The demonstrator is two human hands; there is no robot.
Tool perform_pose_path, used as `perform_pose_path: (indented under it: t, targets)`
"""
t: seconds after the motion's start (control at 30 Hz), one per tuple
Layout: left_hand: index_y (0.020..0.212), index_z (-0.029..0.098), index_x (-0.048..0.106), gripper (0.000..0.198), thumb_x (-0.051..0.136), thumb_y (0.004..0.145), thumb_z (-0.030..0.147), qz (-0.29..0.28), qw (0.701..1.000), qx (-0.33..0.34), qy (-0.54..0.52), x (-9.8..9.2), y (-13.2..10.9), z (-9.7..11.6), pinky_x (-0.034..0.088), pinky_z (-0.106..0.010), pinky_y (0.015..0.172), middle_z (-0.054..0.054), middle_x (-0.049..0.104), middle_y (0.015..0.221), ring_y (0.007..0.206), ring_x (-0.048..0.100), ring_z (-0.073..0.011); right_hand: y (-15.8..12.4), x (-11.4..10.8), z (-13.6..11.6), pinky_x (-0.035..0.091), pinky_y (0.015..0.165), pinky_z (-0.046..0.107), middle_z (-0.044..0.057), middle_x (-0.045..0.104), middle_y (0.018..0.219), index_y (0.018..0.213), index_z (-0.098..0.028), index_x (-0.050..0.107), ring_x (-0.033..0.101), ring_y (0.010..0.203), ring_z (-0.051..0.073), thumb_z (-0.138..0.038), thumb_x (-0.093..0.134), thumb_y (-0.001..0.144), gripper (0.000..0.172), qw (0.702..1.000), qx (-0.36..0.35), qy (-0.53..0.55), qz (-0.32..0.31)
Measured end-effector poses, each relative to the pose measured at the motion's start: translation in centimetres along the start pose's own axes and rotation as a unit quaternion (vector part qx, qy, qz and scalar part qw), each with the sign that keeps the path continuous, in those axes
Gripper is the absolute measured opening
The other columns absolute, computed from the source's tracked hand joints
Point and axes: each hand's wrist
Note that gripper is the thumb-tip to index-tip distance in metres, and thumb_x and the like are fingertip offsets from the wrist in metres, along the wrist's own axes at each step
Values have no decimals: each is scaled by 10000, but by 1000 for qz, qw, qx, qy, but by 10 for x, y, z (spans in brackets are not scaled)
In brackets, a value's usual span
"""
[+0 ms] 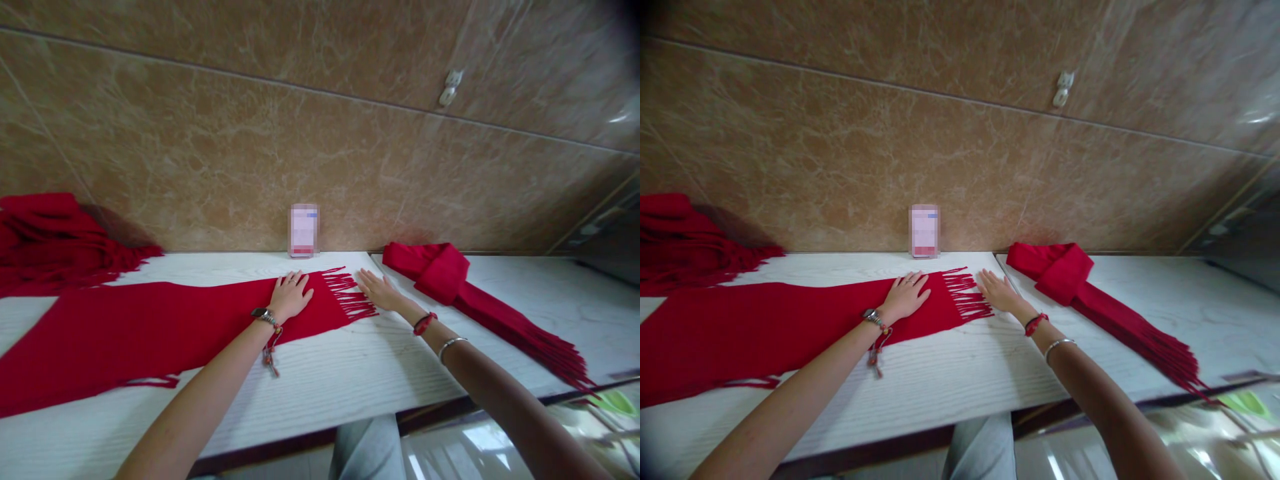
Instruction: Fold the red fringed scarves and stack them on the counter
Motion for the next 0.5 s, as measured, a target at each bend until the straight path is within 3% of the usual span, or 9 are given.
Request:
perform_pose_path:
  t: [0.1, 0.2, 0.3, 0.4, 0.5]
  targets:
    - [1330, 197, 390, 490, 287, 909, 425, 2, 1000, 0, -4, 1, 1, 0, 208, -442, 1058, -63, 327, 1433, 1317, 263, -243, -10, -9, -19, 282, 986, 562, 160, 237, 1458, 1425, -187, 188, 201, 1338, 271, -307, 211, 942, 498, 998, 20, 60, 22]
    - [1334, 208, 383, 485, 292, 910, 425, 3, 1000, -2, -6, 1, 1, -1, 199, -447, 1060, -63, 322, 1436, 1315, 267, -244, -11, -17, -54, 216, 1033, 529, 118, 201, 1477, 1433, -210, 143, 159, 1352, 234, -350, 197, 945, 511, 993, -48, 102, 23]
    - [1341, 206, 373, 489, 296, 911, 425, -1, 1000, -4, -5, 2, 2, -1, 194, -440, 1063, -61, 320, 1437, 1321, 256, -240, -9, -20, -78, 179, 1053, 512, 128, 247, 1460, 1420, -170, 208, 204, 1341, 239, -348, 224, 943, 509, 991, -102, 90, -1]
    - [1344, 192, 372, 494, 291, 914, 422, -1, 1000, -1, -2, 3, 2, -2, 198, -428, 1065, -63, 323, 1436, 1321, 254, -233, -11, -19, -75, 200, 1050, 498, 150, 293, 1436, 1400, -125, 260, 248, 1326, 237, -304, 226, 943, 492, 991, -121, 62, -14]
    - [1342, 189, 375, 497, 287, 914, 425, -3, 1000, 1, -1, 3, 2, -2, 198, -433, 1064, -65, 322, 1436, 1321, 254, -234, -24, -15, -53, 263, 1013, 524, 154, 273, 1441, 1405, -132, 243, 250, 1325, 240, -270, 214, 940, 485, 994, -101, 42, -15]
Point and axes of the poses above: each hand's wrist, its own y-axis towards the middle knuckle, its own x-axis out of the palm, z = x × y
